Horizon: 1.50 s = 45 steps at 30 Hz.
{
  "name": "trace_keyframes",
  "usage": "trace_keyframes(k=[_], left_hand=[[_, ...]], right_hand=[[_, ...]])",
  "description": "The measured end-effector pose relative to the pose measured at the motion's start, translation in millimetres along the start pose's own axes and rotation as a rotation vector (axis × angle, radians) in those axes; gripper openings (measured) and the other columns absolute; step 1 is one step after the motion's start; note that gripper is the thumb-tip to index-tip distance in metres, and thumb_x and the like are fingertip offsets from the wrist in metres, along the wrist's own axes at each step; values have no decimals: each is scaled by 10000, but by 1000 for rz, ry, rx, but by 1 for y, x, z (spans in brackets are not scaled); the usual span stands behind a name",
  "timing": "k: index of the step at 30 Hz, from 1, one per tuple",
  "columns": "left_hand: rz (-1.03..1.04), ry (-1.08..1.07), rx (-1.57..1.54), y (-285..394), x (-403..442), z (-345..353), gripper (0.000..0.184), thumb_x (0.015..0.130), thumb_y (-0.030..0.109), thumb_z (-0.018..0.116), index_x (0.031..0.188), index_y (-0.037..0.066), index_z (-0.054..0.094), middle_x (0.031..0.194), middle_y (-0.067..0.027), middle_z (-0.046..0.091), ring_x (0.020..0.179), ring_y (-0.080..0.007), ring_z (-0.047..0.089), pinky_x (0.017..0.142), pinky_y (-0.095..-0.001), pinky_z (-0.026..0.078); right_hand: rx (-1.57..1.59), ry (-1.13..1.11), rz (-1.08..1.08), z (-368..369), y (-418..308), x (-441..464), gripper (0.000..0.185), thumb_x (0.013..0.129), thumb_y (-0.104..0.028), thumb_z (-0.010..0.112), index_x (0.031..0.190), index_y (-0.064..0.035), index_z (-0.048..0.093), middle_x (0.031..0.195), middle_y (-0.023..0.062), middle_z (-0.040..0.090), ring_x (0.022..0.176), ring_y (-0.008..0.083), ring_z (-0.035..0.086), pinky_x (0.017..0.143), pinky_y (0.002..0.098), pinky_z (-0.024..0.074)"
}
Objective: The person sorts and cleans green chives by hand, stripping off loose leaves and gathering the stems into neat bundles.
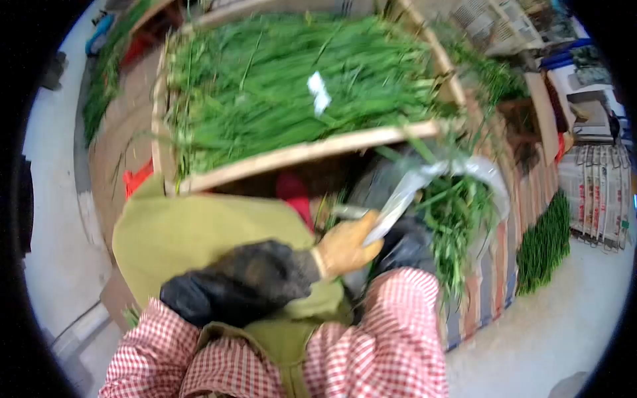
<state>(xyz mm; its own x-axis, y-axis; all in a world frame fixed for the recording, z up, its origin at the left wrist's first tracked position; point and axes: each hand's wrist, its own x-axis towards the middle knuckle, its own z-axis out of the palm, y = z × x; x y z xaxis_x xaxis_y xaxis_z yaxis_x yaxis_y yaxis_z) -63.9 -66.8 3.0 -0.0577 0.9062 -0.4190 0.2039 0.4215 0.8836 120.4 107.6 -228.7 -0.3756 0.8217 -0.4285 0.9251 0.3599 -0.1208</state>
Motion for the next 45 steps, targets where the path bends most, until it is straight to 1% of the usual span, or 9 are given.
trace_keyframes(k=[10, 13, 17, 21, 29, 35, 36, 43, 45], left_hand=[[261, 32, -59, 21, -12, 1, 515, 862, 281, 585, 1273, 17, 422, 922, -264, 635, 868, -449, 618, 758, -501, 496], [323, 14, 49, 7, -22, -2, 508, 885, 267, 551, 1294, -3, 420, 915, -253, 641, 877, -434, 623, 766, -510, 494], [471, -37, 559, -9, -56, -33, 406, 829, 366, 608, 1008, 4, 568, 855, -205, 658, 817, -368, 659, 720, -471, 528], [313, -250, 815, 14, -127, -111, 394, 839, 418, 580, 885, 27, 608, 860, -179, 664, 826, -344, 657, 732, -440, 520], [313, 968, 936, -35, -283, -249, 412, 892, 283, 601, 1162, -28, 579, 1142, -210, 581, 1101, -370, 532, 1006, -452, 388], [30, 1093, 470, -87, -303, -248, 351, 932, 216, 514, 1147, -53, 584, 1164, -204, 599, 1124, -359, 547, 1020, -428, 383], [-10, 1069, 402, -84, -306, -250, 356, 947, 221, 492, 1150, -59, 582, 1188, -202, 599, 1128, -337, 549, 1018, -412, 382], [-59, 1060, 512, -99, -325, -254, 387, 982, 242, 423, 1149, -71, 575, 1168, -187, 597, 1104, -297, 555, 996, -396, 399], [-51, 1102, 429, -75, -309, -254, 393, 987, 277, 443, 1126, -65, 577, 1123, -182, 605, 1062, -292, 564, 963, -395, 413]], right_hand=[[606, -409, -43, -185, 8, -65, 338, 819, -265, 670, 1045, -13, 662, 972, 158, 702, 862, 268, 667, 778, 370, 520], [-497, -104, -74, -252, -53, -122, 360, 775, -352, 643, 956, -49, 713, 956, 189, 697, 900, 340, 674, 770, 419, 542], [-484, 34, -290, -299, -194, -194, 262, 841, -297, 573, 772, -79, 699, 783, 125, 700, 735, 310, 693, 668, 433, 541], [239, -222, -339, -231, -264, -173, 361, 939, -342, 491, 995, -32, 667, 798, 191, 684, 738, 357, 676, 691, 432, 543], [221, -117, 39, 12, -237, -55, 758, 788, -505, 689, 1204, 115, 562, 1265, 333, 545, 1200, 436, 530, 1027, 428, 432], [-208, 96, -96, 88, -154, 32, 510, 916, -487, 527, 843, -23, 727, 870, 203, 708, 816, 388, 676, 704, 502, 516], [71, -204, 267, 37, -178, 16, 729, 872, -677, 491, 1090, -11, 692, 1141, 201, 670, 1076, 372, 628, 943, 485, 470], [-269, -311, -765, 76, -165, 39, 813, 837, -518, 568, 1521, -194, 271, 1542, 168, 304, 1432, 404, 215, 1166, 502, 201], [-176, -63, 175, 62, -212, -39, 1061, 712, -632, 663, 1496, -32, 273, 1514, 304, 257, 1406, 433, 260, 1162, 470, 234]])
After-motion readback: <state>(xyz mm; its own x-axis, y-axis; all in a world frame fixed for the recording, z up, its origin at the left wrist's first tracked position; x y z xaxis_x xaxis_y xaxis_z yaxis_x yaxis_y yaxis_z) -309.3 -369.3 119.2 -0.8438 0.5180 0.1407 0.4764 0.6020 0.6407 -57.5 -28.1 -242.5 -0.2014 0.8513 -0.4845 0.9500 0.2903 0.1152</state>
